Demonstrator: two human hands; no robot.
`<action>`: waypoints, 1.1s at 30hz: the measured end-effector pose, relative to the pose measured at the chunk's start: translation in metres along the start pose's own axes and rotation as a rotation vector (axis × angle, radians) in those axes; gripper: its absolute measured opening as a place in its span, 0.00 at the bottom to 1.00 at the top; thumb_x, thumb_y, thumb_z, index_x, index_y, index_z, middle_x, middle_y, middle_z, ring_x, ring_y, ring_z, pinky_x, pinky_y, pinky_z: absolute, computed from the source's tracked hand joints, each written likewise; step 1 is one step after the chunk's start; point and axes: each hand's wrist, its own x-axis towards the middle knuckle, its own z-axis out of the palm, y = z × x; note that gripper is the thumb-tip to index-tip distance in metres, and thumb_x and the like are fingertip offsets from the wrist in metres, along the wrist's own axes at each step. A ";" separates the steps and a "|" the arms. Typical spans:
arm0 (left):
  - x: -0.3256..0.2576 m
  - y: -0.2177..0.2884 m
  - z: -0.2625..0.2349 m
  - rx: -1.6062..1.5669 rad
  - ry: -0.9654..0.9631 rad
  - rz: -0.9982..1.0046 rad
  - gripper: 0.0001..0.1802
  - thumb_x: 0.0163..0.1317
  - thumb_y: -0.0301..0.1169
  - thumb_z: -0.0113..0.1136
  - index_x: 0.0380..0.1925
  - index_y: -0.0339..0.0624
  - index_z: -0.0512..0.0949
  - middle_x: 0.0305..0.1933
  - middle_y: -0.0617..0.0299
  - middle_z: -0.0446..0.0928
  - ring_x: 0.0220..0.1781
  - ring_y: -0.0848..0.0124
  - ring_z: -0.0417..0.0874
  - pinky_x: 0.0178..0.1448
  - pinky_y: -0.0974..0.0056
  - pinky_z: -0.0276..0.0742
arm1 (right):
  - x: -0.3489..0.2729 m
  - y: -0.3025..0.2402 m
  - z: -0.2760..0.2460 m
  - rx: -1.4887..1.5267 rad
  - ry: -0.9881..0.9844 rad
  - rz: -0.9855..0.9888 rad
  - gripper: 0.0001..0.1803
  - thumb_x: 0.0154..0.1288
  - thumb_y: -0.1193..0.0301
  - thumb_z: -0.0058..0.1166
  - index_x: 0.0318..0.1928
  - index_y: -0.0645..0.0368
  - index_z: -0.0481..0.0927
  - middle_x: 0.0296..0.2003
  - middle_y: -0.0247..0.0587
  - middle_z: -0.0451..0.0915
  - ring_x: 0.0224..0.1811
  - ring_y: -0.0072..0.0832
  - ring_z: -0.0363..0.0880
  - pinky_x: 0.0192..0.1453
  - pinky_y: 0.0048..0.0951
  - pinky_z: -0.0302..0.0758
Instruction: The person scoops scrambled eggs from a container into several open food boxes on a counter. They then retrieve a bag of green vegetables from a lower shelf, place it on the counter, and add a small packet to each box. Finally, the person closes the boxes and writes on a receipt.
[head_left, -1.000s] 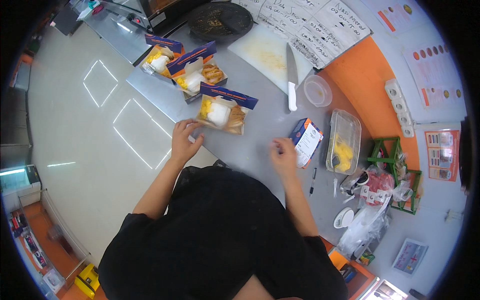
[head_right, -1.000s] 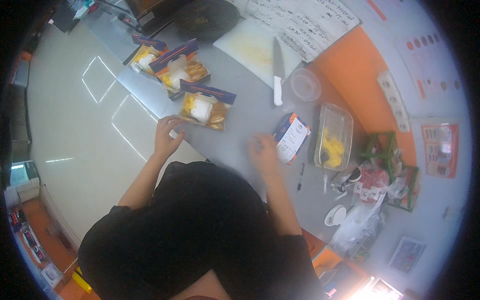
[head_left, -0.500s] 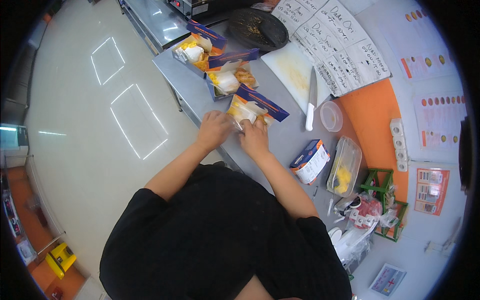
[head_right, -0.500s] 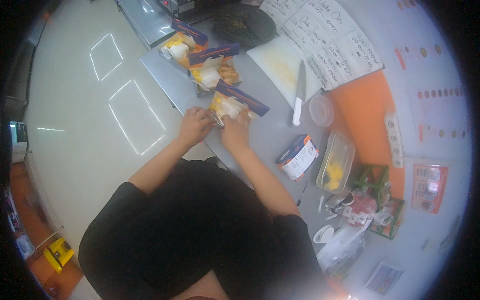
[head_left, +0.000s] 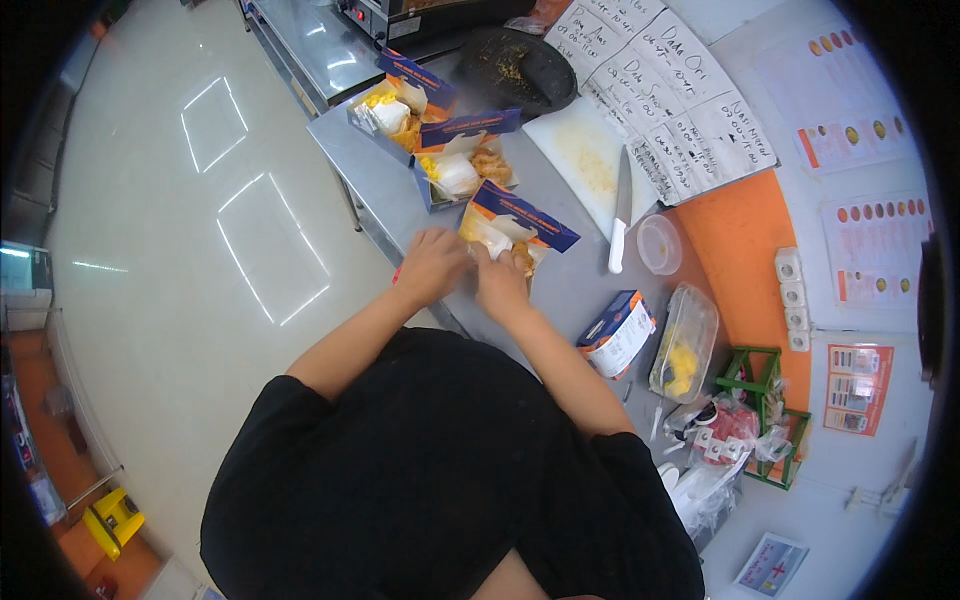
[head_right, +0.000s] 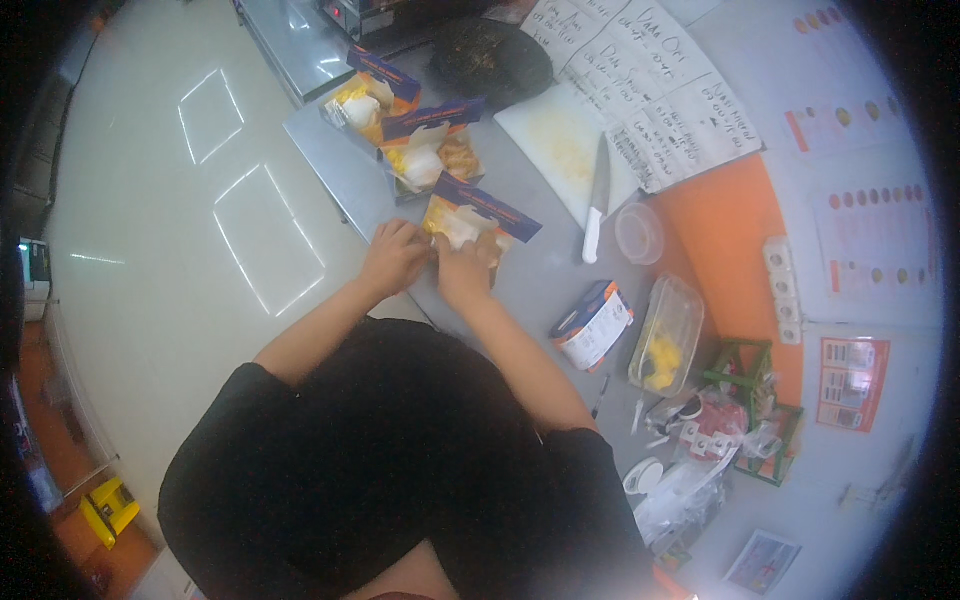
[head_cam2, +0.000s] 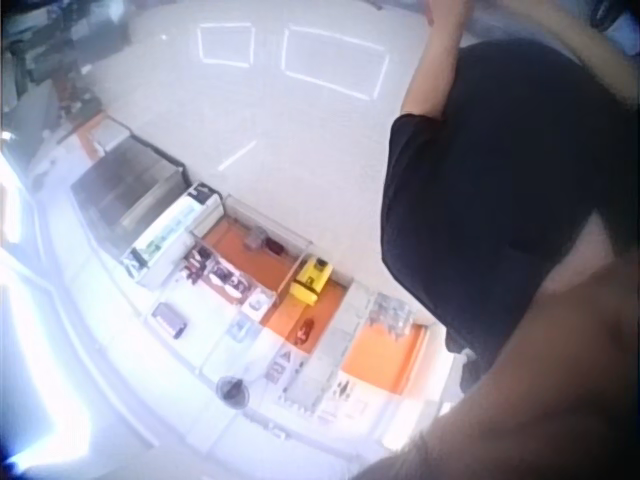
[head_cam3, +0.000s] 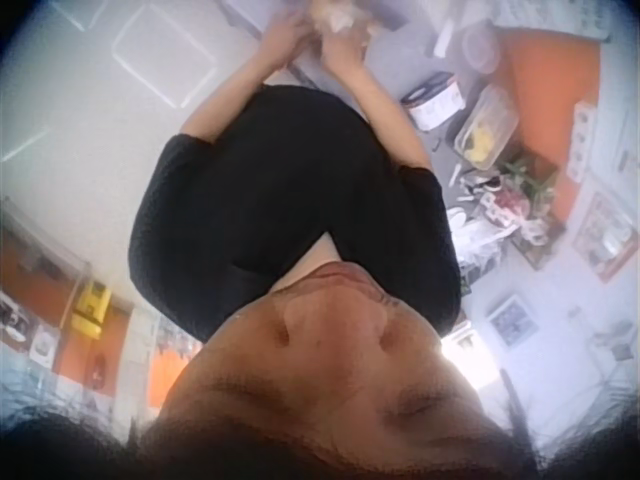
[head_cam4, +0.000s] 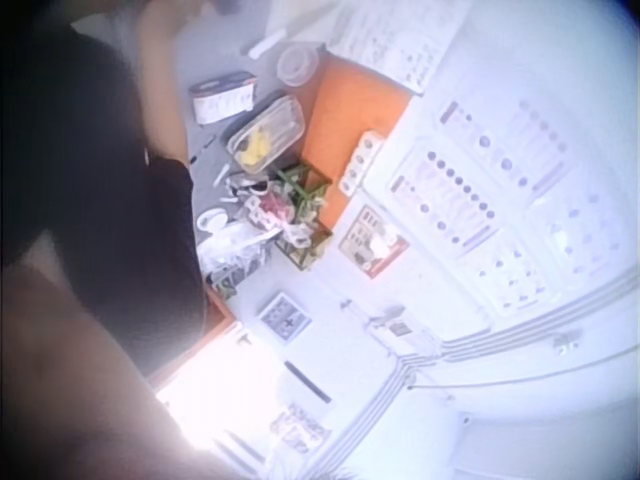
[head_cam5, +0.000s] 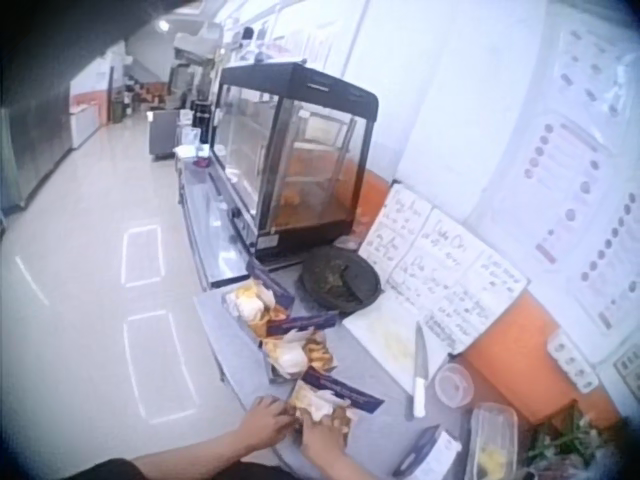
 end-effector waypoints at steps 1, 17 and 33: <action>0.001 0.001 -0.002 -0.072 0.026 0.003 0.09 0.53 0.33 0.70 0.35 0.48 0.85 0.45 0.63 0.78 0.52 0.59 0.76 0.55 0.54 0.69 | -0.005 0.004 0.005 -0.059 0.076 -0.007 0.36 0.51 0.78 0.58 0.65 0.56 0.68 0.38 0.50 0.82 0.49 0.47 0.76 0.54 0.43 0.69; 0.071 0.043 -0.002 -0.191 -0.151 -0.726 0.45 0.50 0.52 0.71 0.63 0.37 0.68 0.47 0.42 0.82 0.49 0.47 0.84 0.53 0.50 0.79 | -0.001 0.059 -0.019 0.498 0.650 0.629 0.40 0.48 0.53 0.75 0.52 0.66 0.70 0.41 0.47 0.80 0.41 0.37 0.82 0.48 0.35 0.78; 0.049 -0.028 0.022 -0.439 -0.148 -0.252 0.17 0.50 0.25 0.63 0.43 0.41 0.75 0.37 0.48 0.80 0.43 0.46 0.81 0.46 0.52 0.78 | -0.025 0.125 0.000 0.818 0.437 0.128 0.17 0.57 0.78 0.58 0.48 0.61 0.78 0.41 0.49 0.83 0.46 0.39 0.83 0.52 0.35 0.76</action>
